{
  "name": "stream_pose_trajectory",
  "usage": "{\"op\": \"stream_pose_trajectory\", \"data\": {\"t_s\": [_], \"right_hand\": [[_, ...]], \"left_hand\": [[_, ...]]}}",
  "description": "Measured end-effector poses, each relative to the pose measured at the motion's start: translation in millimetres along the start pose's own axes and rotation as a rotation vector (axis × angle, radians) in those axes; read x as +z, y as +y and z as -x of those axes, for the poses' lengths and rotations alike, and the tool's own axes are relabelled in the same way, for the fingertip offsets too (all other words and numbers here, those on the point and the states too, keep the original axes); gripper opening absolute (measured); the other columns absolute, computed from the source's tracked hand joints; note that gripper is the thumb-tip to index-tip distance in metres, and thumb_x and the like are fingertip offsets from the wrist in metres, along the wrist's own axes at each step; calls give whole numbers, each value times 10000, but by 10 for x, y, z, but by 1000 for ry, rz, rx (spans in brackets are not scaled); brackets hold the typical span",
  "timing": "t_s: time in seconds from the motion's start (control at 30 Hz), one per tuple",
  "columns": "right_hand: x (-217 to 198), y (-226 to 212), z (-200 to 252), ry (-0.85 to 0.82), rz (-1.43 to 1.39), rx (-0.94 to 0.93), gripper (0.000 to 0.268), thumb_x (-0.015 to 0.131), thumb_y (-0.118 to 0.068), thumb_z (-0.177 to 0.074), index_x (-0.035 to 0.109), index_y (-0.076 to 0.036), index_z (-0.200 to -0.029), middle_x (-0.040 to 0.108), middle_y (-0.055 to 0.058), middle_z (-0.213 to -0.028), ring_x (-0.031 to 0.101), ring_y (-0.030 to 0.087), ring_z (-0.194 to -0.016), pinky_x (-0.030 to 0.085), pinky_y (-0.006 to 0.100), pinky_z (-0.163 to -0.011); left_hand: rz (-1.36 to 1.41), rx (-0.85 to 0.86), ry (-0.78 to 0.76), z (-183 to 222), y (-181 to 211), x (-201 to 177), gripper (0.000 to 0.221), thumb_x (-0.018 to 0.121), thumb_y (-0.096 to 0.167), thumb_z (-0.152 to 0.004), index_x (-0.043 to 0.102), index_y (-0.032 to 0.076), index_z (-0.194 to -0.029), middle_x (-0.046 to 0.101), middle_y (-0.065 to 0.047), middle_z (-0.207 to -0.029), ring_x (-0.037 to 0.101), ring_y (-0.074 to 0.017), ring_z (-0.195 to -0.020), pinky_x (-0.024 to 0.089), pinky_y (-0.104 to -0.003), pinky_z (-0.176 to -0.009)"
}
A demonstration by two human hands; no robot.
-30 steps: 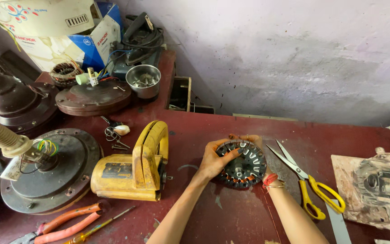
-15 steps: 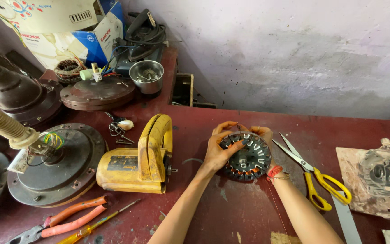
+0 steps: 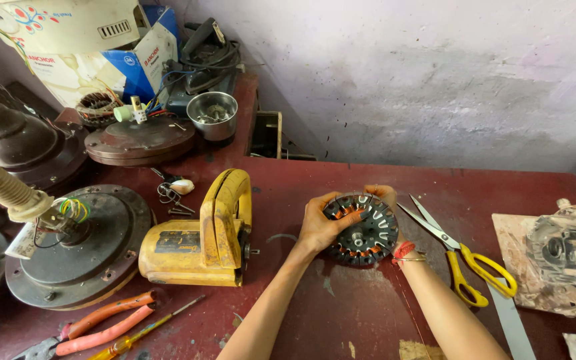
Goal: The person works on a small circular motor stator, using yellow-handled scissors to trim copper wire ends and then inserting and adjusting wires into the stator slots by hand. The person repeatedly trims and inserts wires across multiple slots, rotating the stator as needed.
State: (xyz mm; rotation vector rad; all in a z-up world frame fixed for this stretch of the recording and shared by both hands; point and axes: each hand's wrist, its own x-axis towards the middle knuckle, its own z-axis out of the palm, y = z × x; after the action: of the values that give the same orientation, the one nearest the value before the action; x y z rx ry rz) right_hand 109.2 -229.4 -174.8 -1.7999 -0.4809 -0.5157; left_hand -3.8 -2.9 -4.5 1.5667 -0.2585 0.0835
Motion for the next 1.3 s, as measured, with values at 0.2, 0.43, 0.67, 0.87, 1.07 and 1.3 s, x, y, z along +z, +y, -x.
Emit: {"op": "stream_pose_trajectory", "data": {"t_s": [0.2,0.43,0.67,0.87,1.07,1.3], "right_hand": [[-24,-174,9,-39,115,-43,514,742,-113,-858,472,-10,-1282,502,105,-1188,534,202,-1137,463,329,-1018],[-42,-231,14,-52,207,-55,496,754,-113,-839,524,-6,-1266,514,122,-1196,530,238,-1169,438,356,-1034],[-11,-156,11,-25,200,-46,480,756,-115,-843,532,-7,-1253,544,115,-1179,566,223,-1130,469,337,-1001],[-33,-215,30,-37,160,39,441,746,-111,-849,562,14,-1230,574,117,-1166,588,209,-1116,480,330,-987],[-48,-204,-83,-158,206,387,359,777,-109,-929,557,121,-1095,559,235,-1022,587,342,-966,496,423,-895],[-37,-266,37,-89,108,-17,509,768,-109,-821,534,20,-1254,532,120,-1175,566,225,-1120,479,341,-995]], "left_hand": [[70,-100,-24,-24,-53,-5,322,865,195,-749,754,35,-1006,788,-61,-886,740,-132,-745,627,-294,-705],[95,-30,-20,-25,-82,-28,290,879,192,-783,753,18,-977,783,-74,-886,716,-116,-764,603,-287,-702],[134,-70,-33,-41,-134,-25,280,883,176,-765,754,19,-956,781,-57,-855,711,-101,-733,600,-273,-677],[174,-37,-35,-66,-194,-26,268,883,158,-769,755,8,-950,778,-45,-854,702,-89,-735,595,-268,-671],[169,-26,-24,-53,-204,-68,255,880,153,-786,761,8,-958,780,-57,-855,702,-94,-729,593,-263,-673],[174,-83,-1,-69,-204,-67,260,858,143,-775,755,8,-972,784,-70,-854,732,-115,-706,614,-273,-650]]}}
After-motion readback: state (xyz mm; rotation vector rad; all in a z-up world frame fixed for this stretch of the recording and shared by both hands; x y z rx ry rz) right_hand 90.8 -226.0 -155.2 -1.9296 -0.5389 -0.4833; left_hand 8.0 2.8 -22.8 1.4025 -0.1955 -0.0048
